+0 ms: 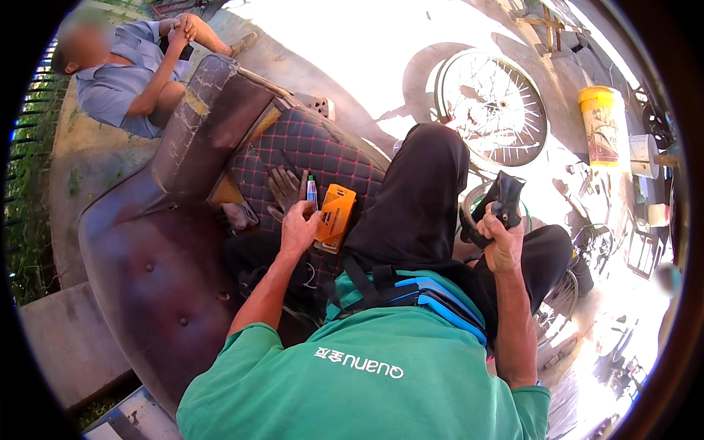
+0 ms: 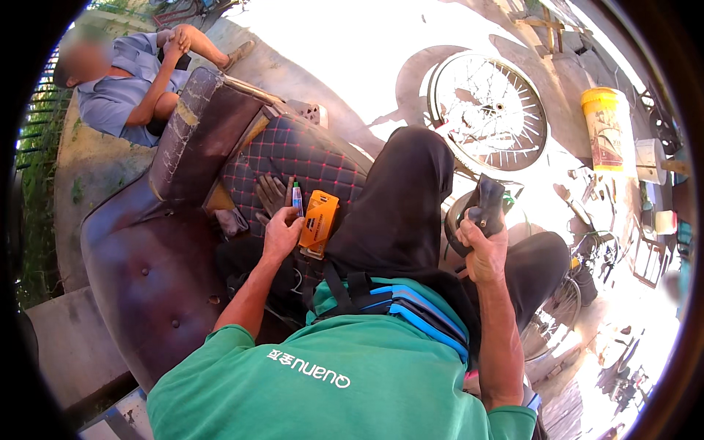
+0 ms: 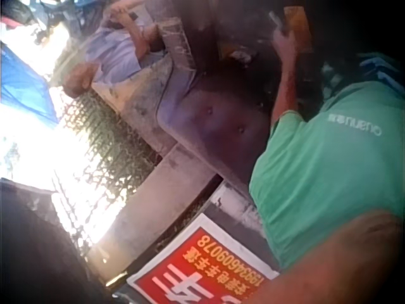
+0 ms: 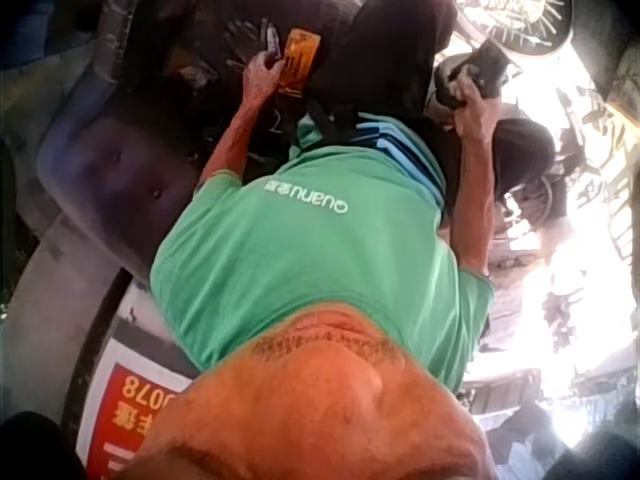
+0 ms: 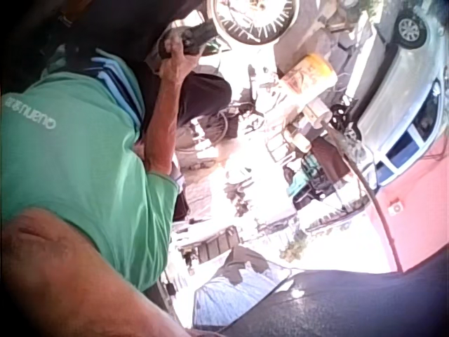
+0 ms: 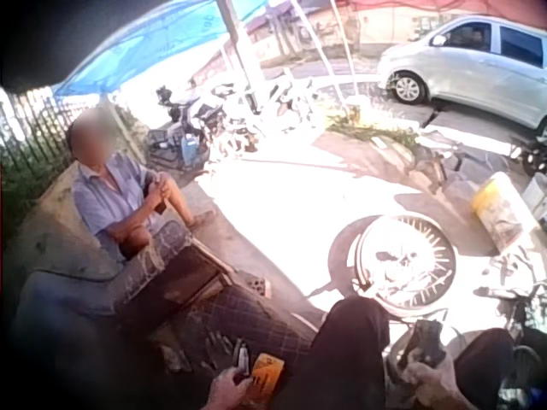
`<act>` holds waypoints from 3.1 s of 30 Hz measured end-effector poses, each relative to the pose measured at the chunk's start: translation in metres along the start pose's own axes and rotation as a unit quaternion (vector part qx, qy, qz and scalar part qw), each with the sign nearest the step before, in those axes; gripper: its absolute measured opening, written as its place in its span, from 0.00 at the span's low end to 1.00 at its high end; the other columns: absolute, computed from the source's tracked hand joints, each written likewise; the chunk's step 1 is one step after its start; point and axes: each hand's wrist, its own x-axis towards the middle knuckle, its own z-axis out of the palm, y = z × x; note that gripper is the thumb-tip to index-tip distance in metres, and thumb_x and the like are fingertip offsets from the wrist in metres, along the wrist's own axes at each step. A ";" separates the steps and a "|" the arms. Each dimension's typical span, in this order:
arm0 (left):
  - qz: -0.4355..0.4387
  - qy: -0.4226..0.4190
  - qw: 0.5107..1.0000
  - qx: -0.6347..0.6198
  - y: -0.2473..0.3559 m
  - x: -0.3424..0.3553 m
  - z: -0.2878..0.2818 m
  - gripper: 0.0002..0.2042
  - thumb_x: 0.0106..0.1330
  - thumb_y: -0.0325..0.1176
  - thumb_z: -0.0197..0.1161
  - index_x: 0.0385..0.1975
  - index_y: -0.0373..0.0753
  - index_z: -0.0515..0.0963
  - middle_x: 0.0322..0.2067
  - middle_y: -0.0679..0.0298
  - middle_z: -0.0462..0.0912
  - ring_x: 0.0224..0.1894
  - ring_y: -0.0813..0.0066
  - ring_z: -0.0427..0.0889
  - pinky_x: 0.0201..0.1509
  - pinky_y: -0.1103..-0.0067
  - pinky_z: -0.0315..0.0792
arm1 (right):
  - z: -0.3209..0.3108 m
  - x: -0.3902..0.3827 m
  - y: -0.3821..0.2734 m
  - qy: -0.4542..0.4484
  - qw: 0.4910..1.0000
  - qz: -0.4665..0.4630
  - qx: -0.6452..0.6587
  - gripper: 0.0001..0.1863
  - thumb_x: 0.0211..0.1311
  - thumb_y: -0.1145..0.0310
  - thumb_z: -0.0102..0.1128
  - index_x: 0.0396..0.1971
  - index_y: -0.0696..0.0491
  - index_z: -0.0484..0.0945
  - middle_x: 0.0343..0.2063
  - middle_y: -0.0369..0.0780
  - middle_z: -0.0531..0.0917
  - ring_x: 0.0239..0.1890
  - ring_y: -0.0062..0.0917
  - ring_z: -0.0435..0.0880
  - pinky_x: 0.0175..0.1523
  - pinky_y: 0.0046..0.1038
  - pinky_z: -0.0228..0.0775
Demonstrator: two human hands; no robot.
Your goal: The person sits on the ground and repairs a bicycle tire. They open a patch kit, apply a patch to the inner tube, and then use a hammer to seat the tire onto the rim.
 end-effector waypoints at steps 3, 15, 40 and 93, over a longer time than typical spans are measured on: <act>0.005 0.018 0.993 0.116 -0.001 -0.020 0.009 0.28 0.59 0.40 0.73 0.56 0.32 0.76 0.47 0.50 0.81 0.52 0.56 0.81 0.57 0.66 0.75 | 0.016 -0.004 -0.008 -0.017 0.999 0.021 0.034 0.19 0.58 0.78 0.65 0.49 0.55 0.71 0.36 0.36 0.76 0.25 0.17 0.69 0.34 0.23 0.64; -0.139 -0.204 0.935 -0.255 0.012 -0.013 -0.007 0.23 0.63 0.33 0.73 0.55 0.32 0.76 0.47 0.63 0.85 0.47 0.76 0.84 0.53 0.76 0.78 | 0.055 -0.002 -0.016 -0.098 0.993 0.060 0.006 0.19 0.61 0.75 0.66 0.51 0.55 0.72 0.40 0.37 0.77 0.22 0.13 0.66 0.33 0.20 0.62; 0.158 -0.131 0.962 -0.179 0.112 -0.020 0.028 0.12 0.64 0.29 0.67 0.45 0.30 0.82 0.53 0.53 0.75 0.47 0.66 0.83 0.45 0.75 0.80 | 0.033 0.001 0.019 0.032 0.963 0.083 -0.254 0.27 0.56 0.72 0.74 0.53 0.58 0.71 0.32 0.35 0.80 0.22 0.13 0.72 0.28 0.18 0.68; 0.099 -0.166 0.963 -0.188 0.096 -0.001 0.020 0.09 0.62 0.27 0.68 0.39 0.32 0.79 0.29 0.67 0.79 0.31 0.82 0.76 0.38 0.81 0.72 | 0.027 -0.010 0.034 0.044 0.938 0.012 -0.344 0.30 0.55 0.67 0.75 0.54 0.61 0.70 0.36 0.39 0.82 0.30 0.20 0.80 0.38 0.23 0.75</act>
